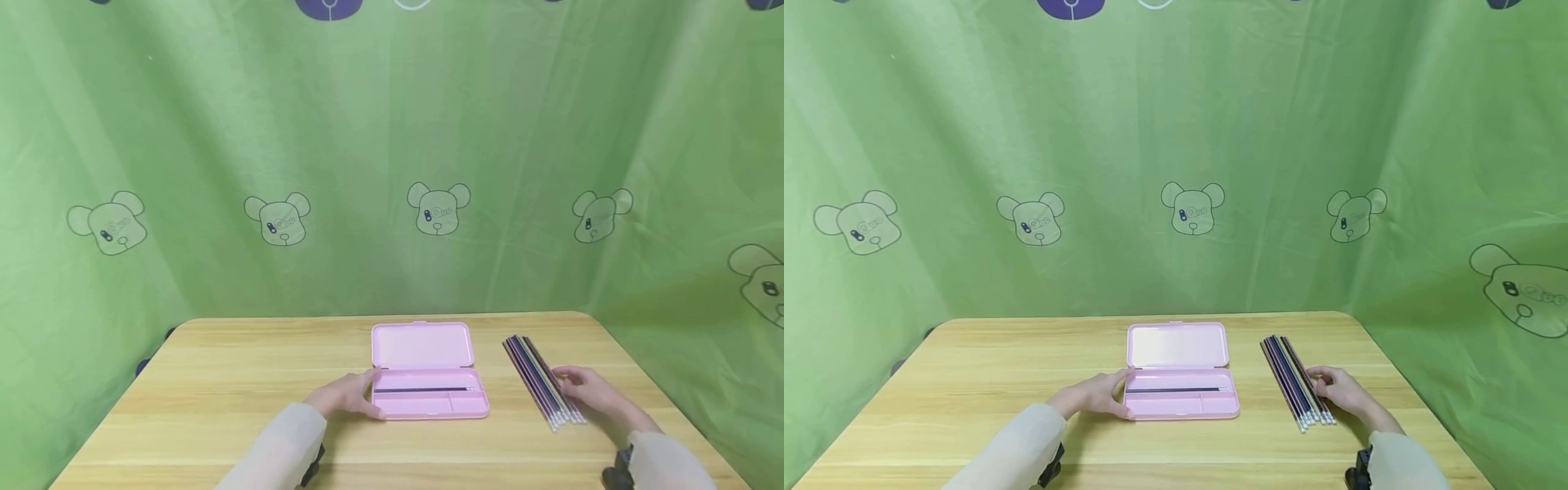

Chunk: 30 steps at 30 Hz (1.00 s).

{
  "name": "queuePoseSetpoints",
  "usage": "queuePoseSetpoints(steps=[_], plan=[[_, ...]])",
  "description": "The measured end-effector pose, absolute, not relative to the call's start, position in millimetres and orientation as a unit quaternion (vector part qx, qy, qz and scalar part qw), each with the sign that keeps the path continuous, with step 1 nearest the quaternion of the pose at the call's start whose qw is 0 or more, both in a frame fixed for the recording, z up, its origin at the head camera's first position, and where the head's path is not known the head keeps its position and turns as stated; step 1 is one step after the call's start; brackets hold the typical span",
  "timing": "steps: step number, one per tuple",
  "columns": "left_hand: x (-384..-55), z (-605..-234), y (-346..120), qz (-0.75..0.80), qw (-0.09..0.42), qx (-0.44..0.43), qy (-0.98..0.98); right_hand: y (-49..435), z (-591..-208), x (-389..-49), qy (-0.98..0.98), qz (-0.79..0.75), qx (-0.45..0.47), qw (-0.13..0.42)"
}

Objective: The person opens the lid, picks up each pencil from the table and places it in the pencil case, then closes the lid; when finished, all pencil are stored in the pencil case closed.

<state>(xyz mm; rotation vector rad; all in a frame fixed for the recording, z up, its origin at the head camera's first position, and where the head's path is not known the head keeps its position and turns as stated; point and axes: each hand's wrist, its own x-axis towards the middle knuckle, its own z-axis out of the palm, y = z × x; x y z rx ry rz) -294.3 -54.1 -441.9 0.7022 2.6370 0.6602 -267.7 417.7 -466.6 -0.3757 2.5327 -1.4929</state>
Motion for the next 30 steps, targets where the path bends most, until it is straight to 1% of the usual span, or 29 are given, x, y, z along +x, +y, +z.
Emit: queuePoseSetpoints(steps=[2,4,8,13,17,21,26,30], plan=[[-294.8,-441.9,-54.7,0.231,0.166,0.246,0.927,416.2,-464.8,-267.4,0.842,-0.517,-0.12,0.096],[-295.3,-441.9,-55.5,0.23,0.166,0.245,0.927,415.3,-463.4,-267.2,0.848,-0.508,-0.116,0.092],[-295.4,-441.9,-56.5,0.23,0.167,0.245,0.927,410.8,-460.6,-267.2,0.896,-0.429,-0.102,0.049],[-295.5,-443.1,-56.5,0.234,0.168,0.246,0.926,401.9,-459.4,-269.8,0.942,-0.33,-0.055,-0.004],[-295.1,-444.2,-55.4,0.232,0.165,0.246,0.926,399.9,-461.1,-273.5,0.955,-0.295,-0.034,-0.02],[-293.9,-444.0,-54.7,0.235,0.165,0.247,0.925,400.0,-460.9,-274.8,0.956,-0.291,-0.022,-0.02],[-293.9,-442.3,-55.2,0.239,0.169,0.25,0.923,395.1,-458.0,-272.7,0.956,-0.289,-0.016,-0.044],[-293.8,-442.0,-55.3,0.24,0.17,0.254,0.922,384.7,-453.0,-269.9,0.941,-0.334,-0.012,-0.056]])
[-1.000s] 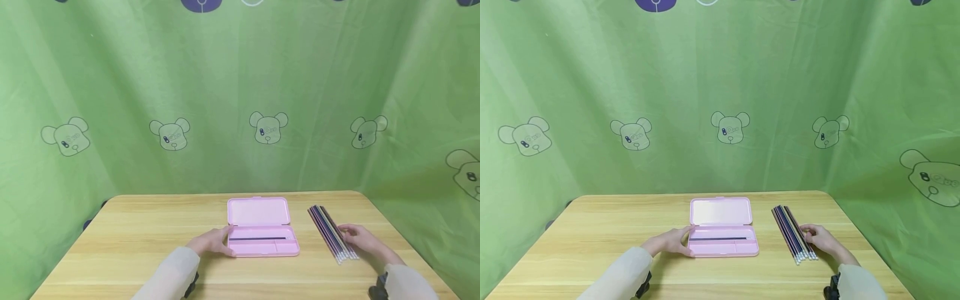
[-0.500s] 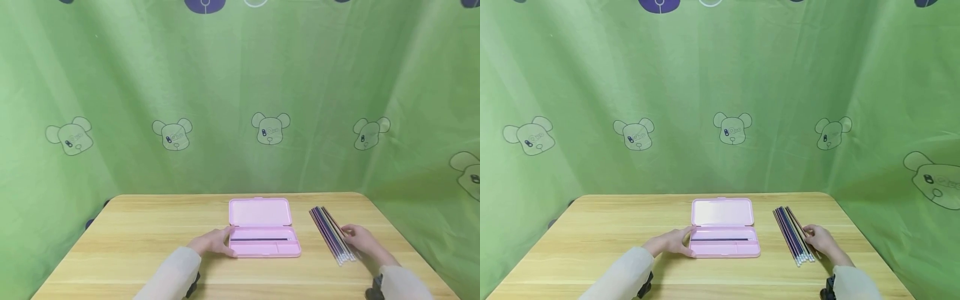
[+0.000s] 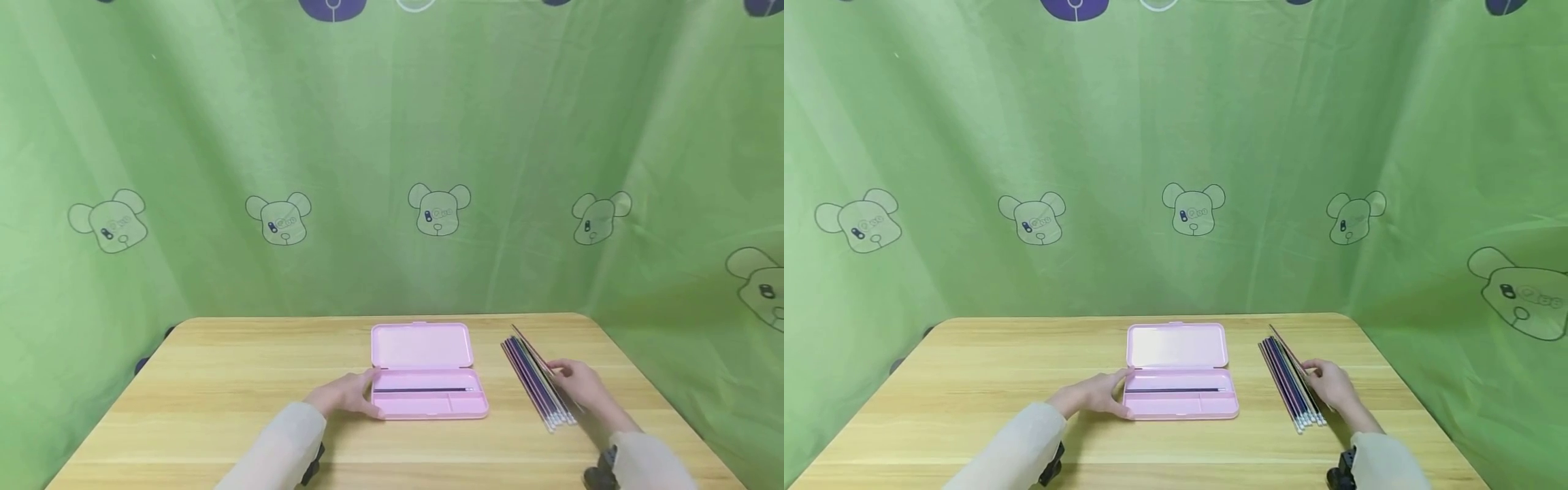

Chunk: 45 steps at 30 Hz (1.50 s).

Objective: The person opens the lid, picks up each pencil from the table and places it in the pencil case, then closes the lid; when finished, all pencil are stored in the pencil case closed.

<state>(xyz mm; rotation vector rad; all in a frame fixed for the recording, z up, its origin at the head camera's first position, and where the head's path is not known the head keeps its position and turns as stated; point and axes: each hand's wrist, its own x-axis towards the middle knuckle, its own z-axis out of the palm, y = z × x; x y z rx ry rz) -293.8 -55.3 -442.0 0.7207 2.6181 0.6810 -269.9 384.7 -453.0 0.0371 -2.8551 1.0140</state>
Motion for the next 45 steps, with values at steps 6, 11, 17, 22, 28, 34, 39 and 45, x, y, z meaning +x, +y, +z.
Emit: queuePoseSetpoints(steps=[6,11,17,22,28,34,39,45], plan=[[-292.3,-443.4,-56.2,0.239,0.168,0.255,0.922,361.5,-449.1,-270.8,-0.921,0.383,0.036,0.063],[-292.3,-442.8,-56.1,0.24,0.17,0.254,0.921,336.0,-445.0,-273.6,-0.92,0.371,0.092,0.085],[-293.5,-442.1,-55.0,0.234,0.174,0.252,0.922,302.4,-440.8,-276.9,-0.914,0.348,0.184,0.094],[-294.8,-441.7,-54.3,0.236,0.179,0.255,0.921,272.2,-436.8,-276.6,-0.91,0.33,0.246,0.057],[-295.5,-439.9,-54.2,0.231,0.186,0.254,0.921,241.3,-437.6,-280.6,-0.914,0.282,0.289,0.032],[-294.8,-439.0,-53.8,0.215,0.199,0.243,0.925,223.1,-445.1,-289.1,-0.916,0.194,0.347,0.056],[-294.9,-436.8,-50.8,0.209,0.206,0.232,0.928,217.5,-450.7,-295.4,-0.921,0.158,0.351,0.069],[-294.8,-436.9,-53.0,0.198,0.204,0.231,0.931,214.7,-454.5,-300.5,-0.924,0.155,0.345,0.067]])
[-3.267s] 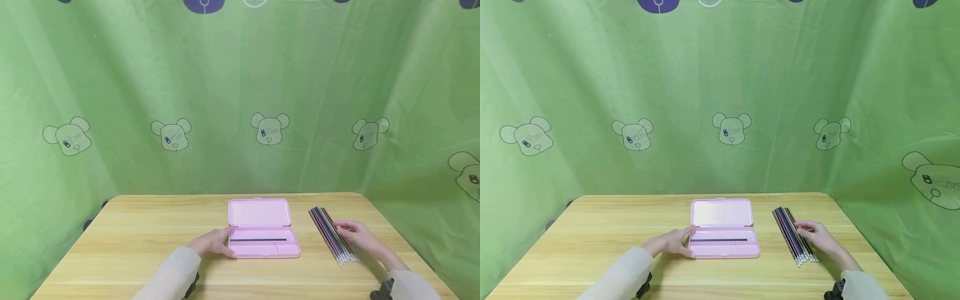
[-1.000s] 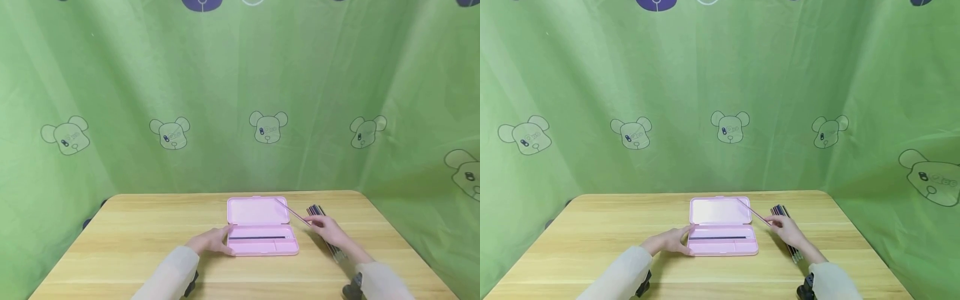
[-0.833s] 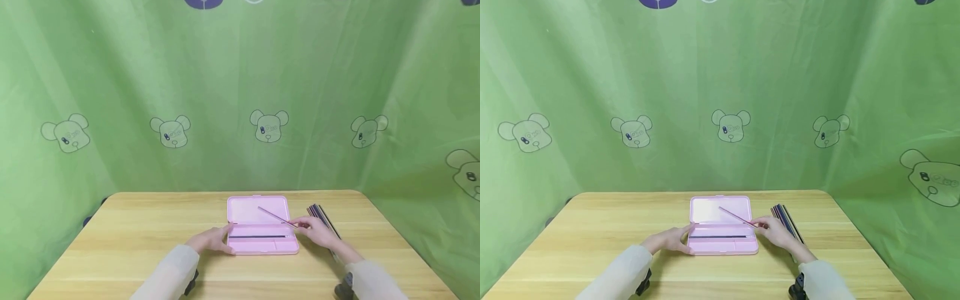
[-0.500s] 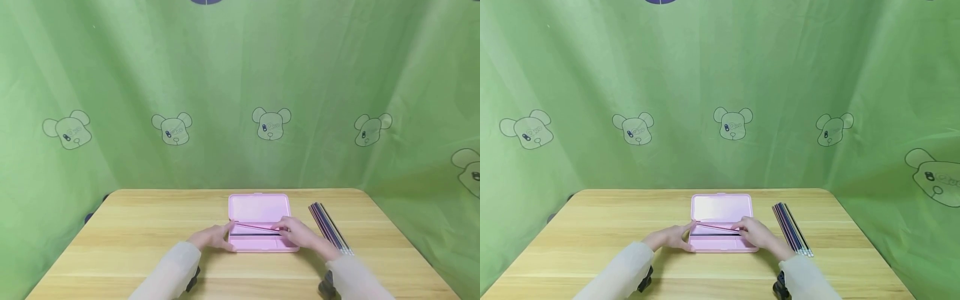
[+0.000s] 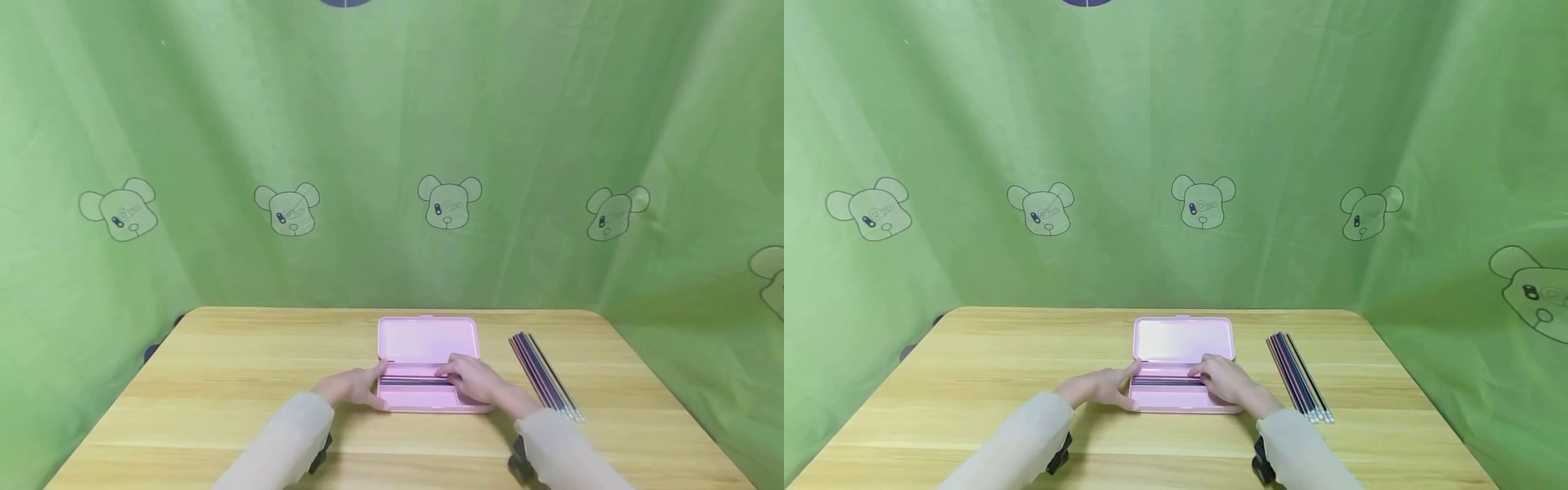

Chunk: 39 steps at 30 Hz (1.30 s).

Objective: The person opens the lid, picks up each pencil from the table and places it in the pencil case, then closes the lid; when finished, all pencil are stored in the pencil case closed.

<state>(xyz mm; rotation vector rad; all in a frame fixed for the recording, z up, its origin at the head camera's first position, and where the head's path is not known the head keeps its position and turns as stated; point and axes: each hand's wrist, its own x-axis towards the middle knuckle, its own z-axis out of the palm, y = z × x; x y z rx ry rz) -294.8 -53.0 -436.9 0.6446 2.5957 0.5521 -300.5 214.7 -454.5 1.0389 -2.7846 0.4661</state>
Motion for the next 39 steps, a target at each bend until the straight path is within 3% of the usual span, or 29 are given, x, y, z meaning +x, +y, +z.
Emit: queuePoseSetpoints(steps=[14,21,30,39], plan=[[-293.9,-434.8,-51.1,0.195,0.205,0.226,0.932,212.8,-457.6,-301.7,-0.928,0.161,0.332,0.043],[-293.7,-435.2,-51.0,0.198,0.205,0.221,0.933,217.3,-458.4,-303.2,-0.912,0.261,0.314,0.027],[-293.2,-436.4,-52.7,0.203,0.209,0.218,0.931,236.9,-454.7,-298.7,-0.894,0.329,0.302,0.036],[-293.2,-435.6,-52.5,0.204,0.21,0.218,0.931,268.9,-446.7,-294.2,-0.899,0.362,0.246,0.007]])
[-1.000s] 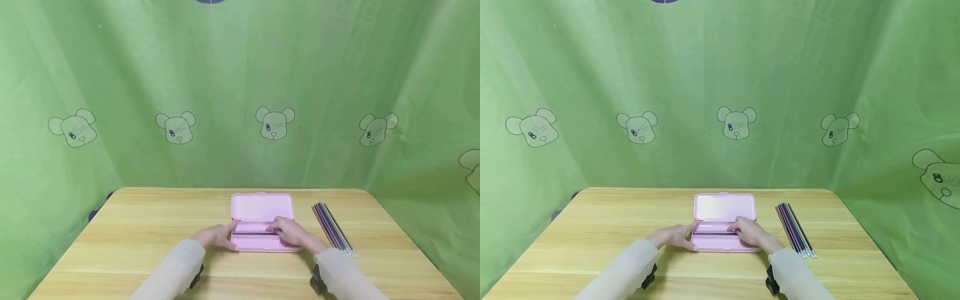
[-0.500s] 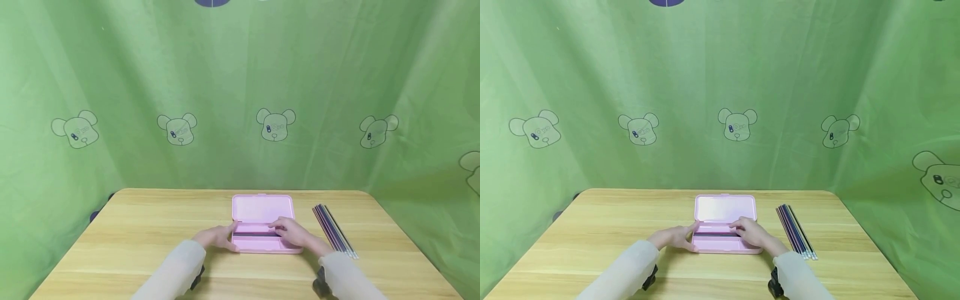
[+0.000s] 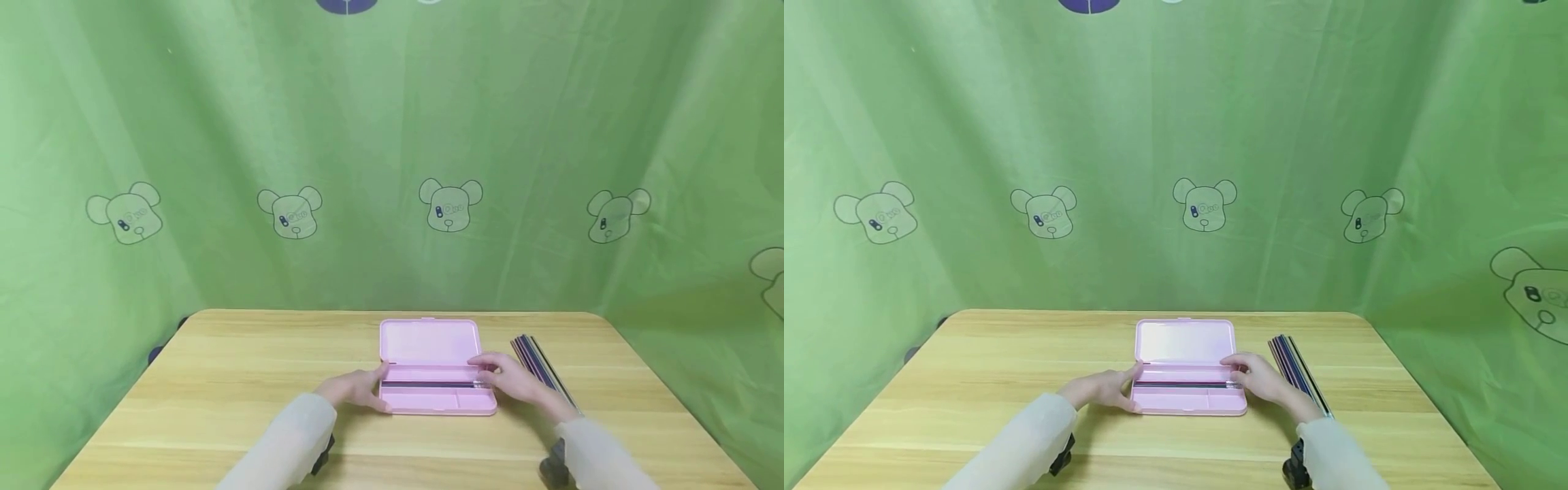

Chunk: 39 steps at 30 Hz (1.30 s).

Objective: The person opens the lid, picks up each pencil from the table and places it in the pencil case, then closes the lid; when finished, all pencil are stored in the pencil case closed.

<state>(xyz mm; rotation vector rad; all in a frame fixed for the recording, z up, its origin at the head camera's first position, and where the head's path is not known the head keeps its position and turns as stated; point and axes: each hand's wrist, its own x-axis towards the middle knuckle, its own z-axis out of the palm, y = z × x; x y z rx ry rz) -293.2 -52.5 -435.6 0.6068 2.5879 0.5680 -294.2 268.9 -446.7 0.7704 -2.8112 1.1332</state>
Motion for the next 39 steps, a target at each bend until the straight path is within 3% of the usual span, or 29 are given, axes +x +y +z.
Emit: queuePoseSetpoints(steps=[14,39], plan=[[-295.2,-434.5,-49.3,0.198,0.207,0.221,0.932,324.5,-452.4,-283.8,-0.911,0.353,0.201,0.077],[-291.2,-433.2,-52.9,0.202,0.212,0.225,0.929,384.9,-459.4,-269.6,-0.932,0.345,0.094,0.05]])
